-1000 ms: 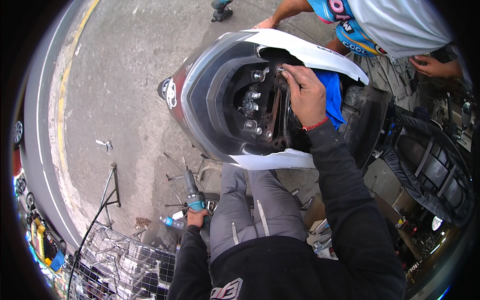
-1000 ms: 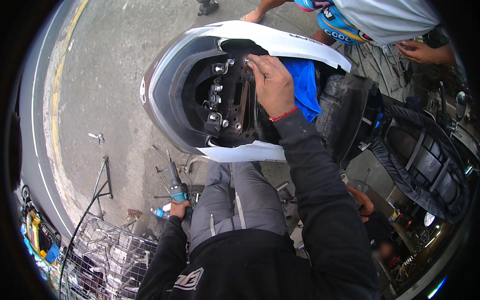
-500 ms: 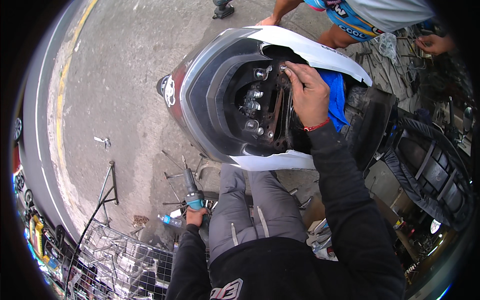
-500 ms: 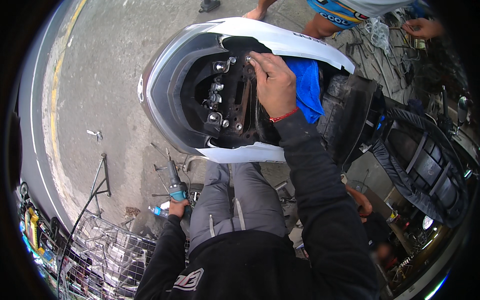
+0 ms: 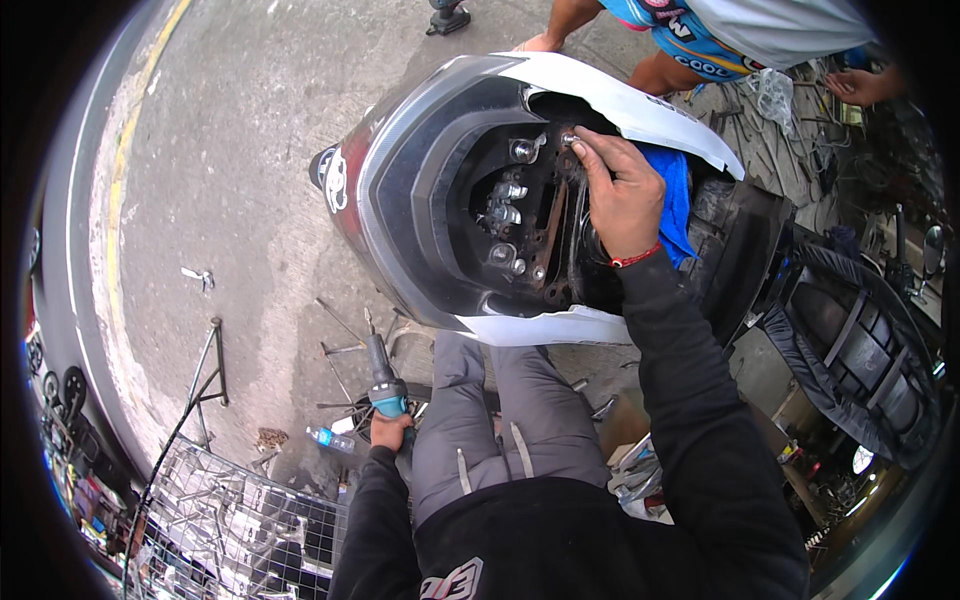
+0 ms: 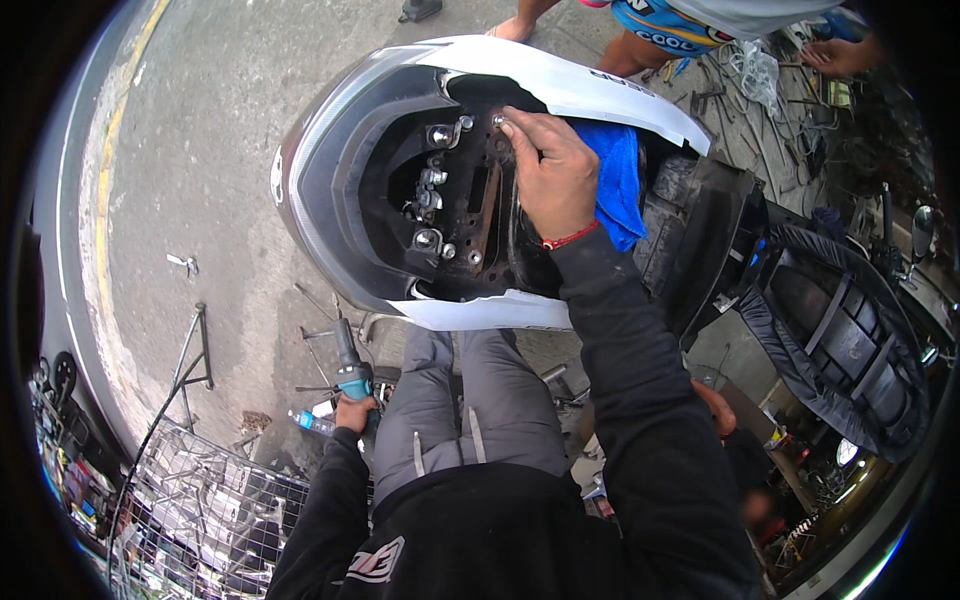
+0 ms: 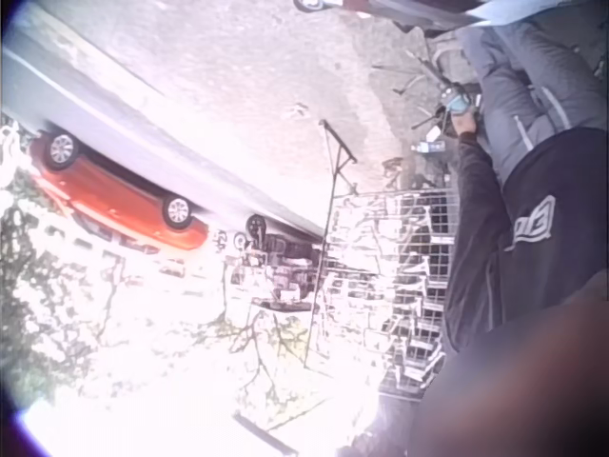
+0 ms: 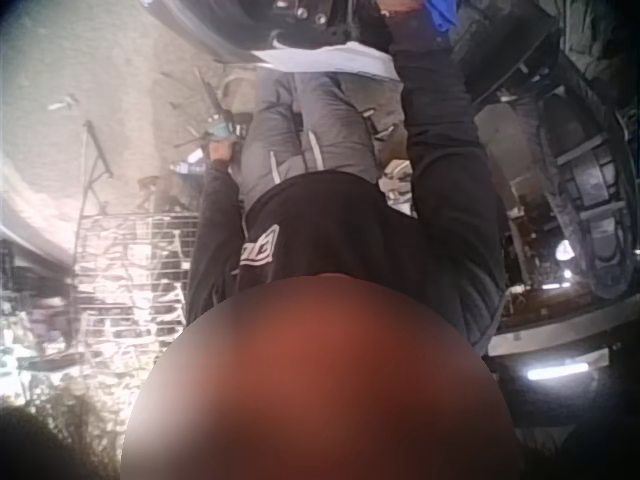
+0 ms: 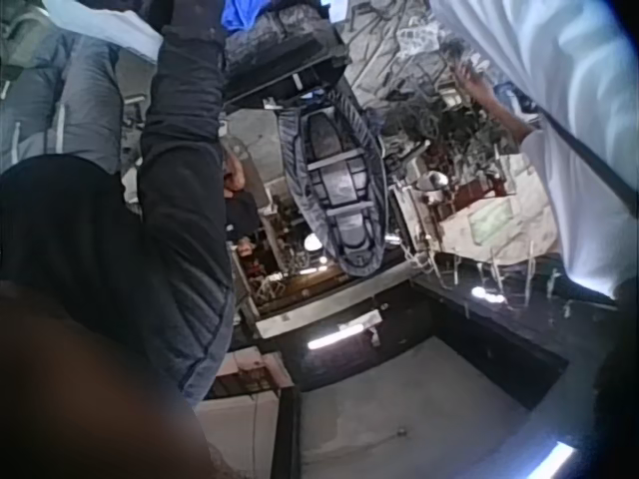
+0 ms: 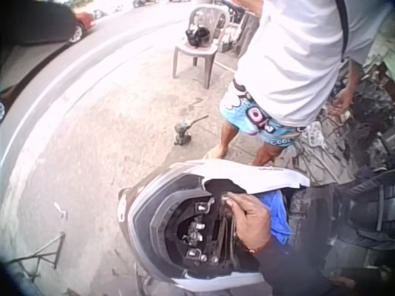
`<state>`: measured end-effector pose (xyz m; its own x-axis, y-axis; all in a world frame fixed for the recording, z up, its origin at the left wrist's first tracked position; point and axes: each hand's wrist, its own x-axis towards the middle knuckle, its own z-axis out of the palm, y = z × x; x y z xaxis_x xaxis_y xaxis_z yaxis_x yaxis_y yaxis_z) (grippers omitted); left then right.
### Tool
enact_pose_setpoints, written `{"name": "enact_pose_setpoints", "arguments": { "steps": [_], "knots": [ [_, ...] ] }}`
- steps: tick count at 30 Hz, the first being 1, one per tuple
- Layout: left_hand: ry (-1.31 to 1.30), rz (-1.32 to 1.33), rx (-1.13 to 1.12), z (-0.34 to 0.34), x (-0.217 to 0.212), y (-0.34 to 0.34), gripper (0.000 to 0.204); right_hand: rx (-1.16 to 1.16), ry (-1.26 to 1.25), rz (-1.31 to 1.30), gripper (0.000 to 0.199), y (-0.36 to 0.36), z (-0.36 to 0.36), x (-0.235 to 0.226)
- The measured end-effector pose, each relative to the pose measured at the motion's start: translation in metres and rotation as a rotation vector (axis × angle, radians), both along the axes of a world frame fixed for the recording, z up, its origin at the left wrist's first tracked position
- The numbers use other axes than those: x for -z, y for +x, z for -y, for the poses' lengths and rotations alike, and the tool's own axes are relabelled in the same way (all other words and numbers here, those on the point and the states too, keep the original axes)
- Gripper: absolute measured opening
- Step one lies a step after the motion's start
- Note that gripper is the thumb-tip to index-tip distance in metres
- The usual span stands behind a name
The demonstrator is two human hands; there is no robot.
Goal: The person uses a power drill to remove screws from the front fairing of a white motorcycle. They then use a hammer and wrench to adjust internal components and fasteners. The person continues to manipulate small parts and tools within the exposed engine area.
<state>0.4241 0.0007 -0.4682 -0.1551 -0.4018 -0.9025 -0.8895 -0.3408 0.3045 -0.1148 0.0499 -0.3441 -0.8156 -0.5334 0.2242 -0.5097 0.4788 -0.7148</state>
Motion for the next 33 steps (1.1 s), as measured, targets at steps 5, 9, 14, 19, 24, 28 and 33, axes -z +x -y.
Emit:
{"name": "enact_pose_setpoints", "arguments": {
  "steps": [5, 9, 14, 19, 24, 28, 33],
  "knots": [
    [0.028, 0.001, -0.009, -0.001, 0.004, 0.000, 0.044, -0.022, -0.007, 0.000, 0.015, -0.001, -0.002, 0.000],
    [0.047, 0.016, 0.034, -0.001, 0.007, 0.002, 0.041, -0.004, -0.008, -0.004, 0.016, -0.003, -0.002, 0.004],
    [-0.006, -0.011, -0.014, -0.005, 0.011, 0.008, 0.035, 0.026, 0.003, 0.007, 0.017, -0.005, -0.003, 0.008],
    [0.020, -0.042, -0.044, -0.007, 0.020, 0.014, 0.032, 0.037, -0.023, 0.067, 0.017, -0.004, -0.005, 0.007],
    [0.045, -0.045, -0.032, -0.009, 0.022, 0.020, 0.033, 0.018, 0.023, 0.095, 0.021, -0.004, -0.004, 0.004],
    [-0.005, 0.038, 0.053, -0.012, 0.024, 0.025, 0.033, 0.000, 0.020, 0.077, 0.021, -0.004, -0.004, 0.004],
    [-0.010, 0.012, 0.004, -0.015, 0.026, 0.026, 0.034, -0.023, 0.008, 0.089, 0.020, -0.006, -0.005, 0.003]
  ]
}}
